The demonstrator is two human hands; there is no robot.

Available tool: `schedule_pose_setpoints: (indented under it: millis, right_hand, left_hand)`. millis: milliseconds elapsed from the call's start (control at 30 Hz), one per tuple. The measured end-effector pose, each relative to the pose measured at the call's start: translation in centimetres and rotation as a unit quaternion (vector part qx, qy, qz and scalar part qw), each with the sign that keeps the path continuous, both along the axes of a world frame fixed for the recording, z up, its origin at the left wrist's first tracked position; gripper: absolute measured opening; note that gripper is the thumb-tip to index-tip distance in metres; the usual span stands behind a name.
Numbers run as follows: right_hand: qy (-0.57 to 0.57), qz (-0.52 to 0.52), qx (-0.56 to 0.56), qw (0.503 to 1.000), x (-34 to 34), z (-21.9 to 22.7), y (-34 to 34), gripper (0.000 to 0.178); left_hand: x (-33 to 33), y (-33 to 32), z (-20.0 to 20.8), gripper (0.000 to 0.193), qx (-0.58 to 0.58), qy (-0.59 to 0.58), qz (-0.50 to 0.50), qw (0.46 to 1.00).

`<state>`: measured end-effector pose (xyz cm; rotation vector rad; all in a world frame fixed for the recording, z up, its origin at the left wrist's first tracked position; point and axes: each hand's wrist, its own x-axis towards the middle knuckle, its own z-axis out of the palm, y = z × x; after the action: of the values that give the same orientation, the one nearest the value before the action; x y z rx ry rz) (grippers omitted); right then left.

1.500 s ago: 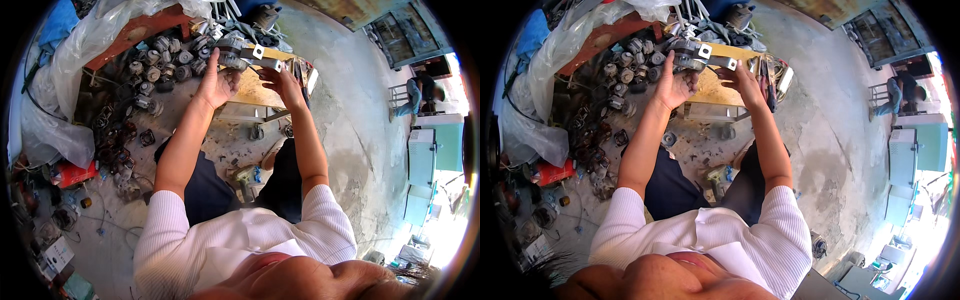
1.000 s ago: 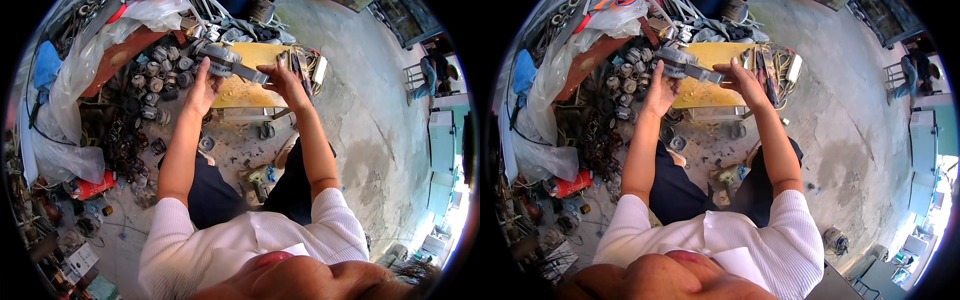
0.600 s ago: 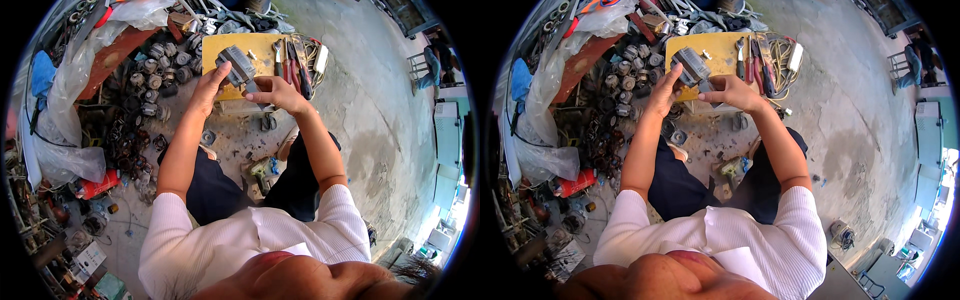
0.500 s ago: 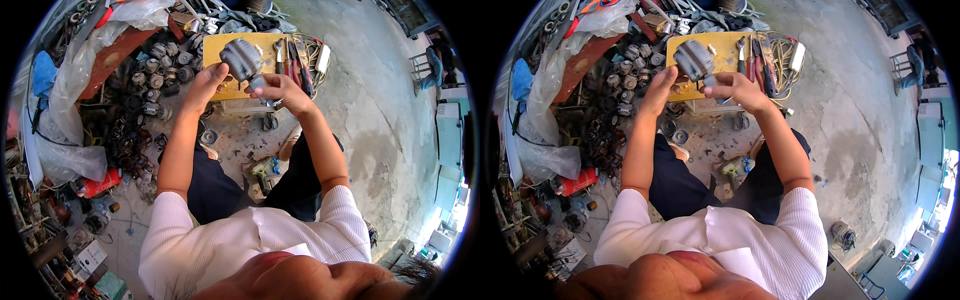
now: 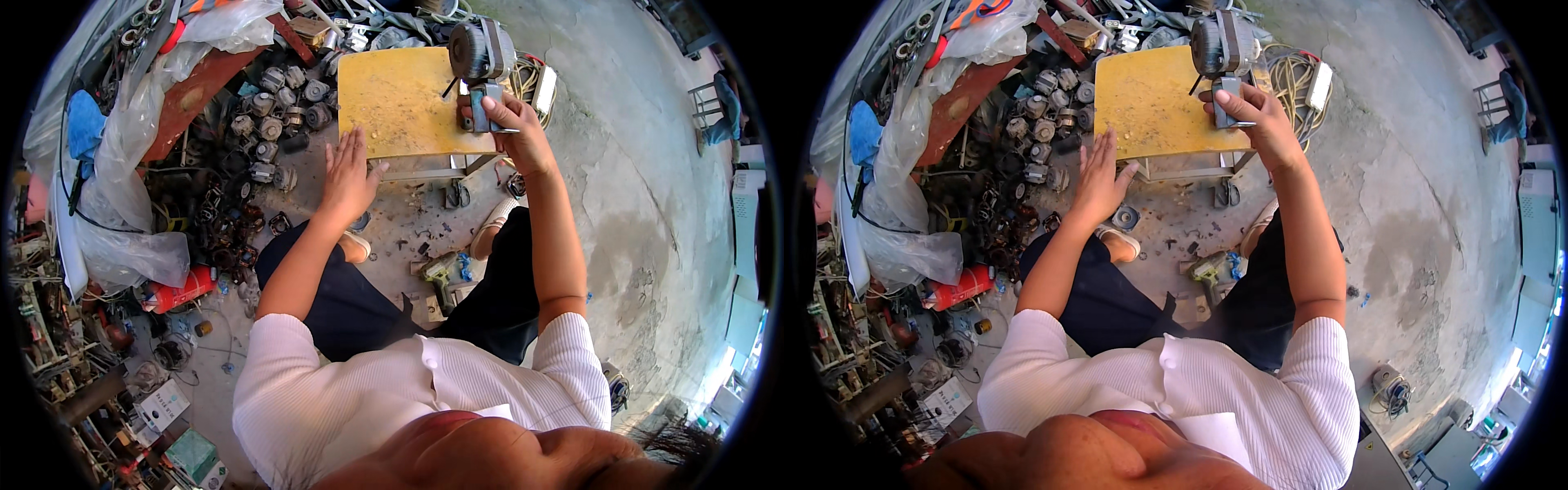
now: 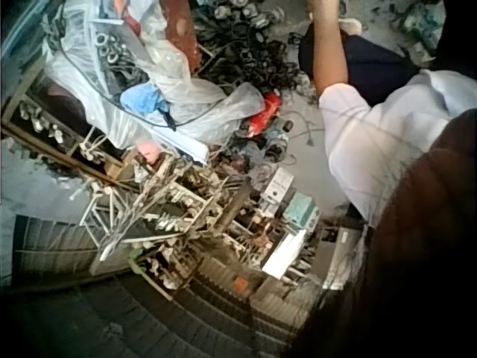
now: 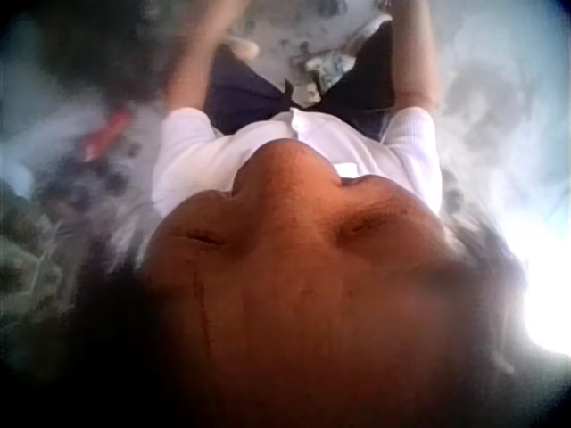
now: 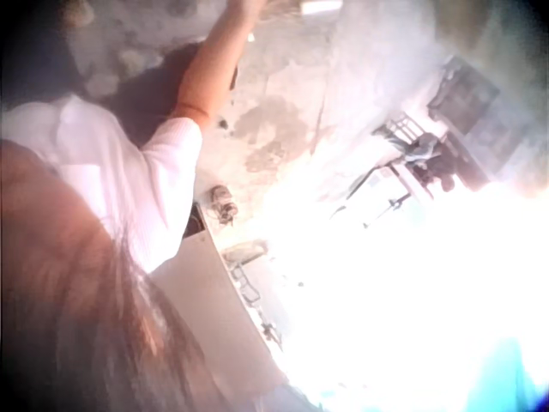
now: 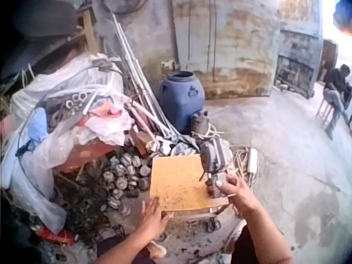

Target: The person uses a screwdriver and a wrench to disassemble and work on a metal appliance motor part on a small table, turning it over and handling various small components.

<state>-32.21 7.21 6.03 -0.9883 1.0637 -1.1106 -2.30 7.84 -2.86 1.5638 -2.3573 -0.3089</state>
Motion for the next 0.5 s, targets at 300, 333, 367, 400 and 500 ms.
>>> schedule_pose_setpoints:
  millis: [300,333,367,400,500]
  right_hand:
    - [0.033,-0.015,0.012,0.999,-1.4,-1.0,0.0,0.043]
    - [0.03,-0.016,0.008,0.999,-1.4,-1.2,0.0,0.043]
    - [0.028,-0.016,0.005,0.999,-1.4,-1.3,0.0,0.043]
    - [0.026,-0.017,0.002,1.0,-1.4,-1.4,0.0,0.042]
    - [0.018,-0.014,0.005,1.0,-1.2,-0.7,0.4,0.042]
  left_hand:
    - [-2.7,0.6,-1.1,0.074,0.006,0.079,-0.112,0.99]
    - [-3.2,1.1,-0.8,0.07,-0.004,0.1,-0.144,0.984]
    - [-3.5,1.7,-0.4,0.064,-0.007,0.112,-0.2,0.973]
    - [-3.9,2.5,0.1,0.058,-0.01,0.124,-0.254,0.959]
    - [-4.3,2.9,0.6,0.045,-0.053,0.157,-0.284,0.944]
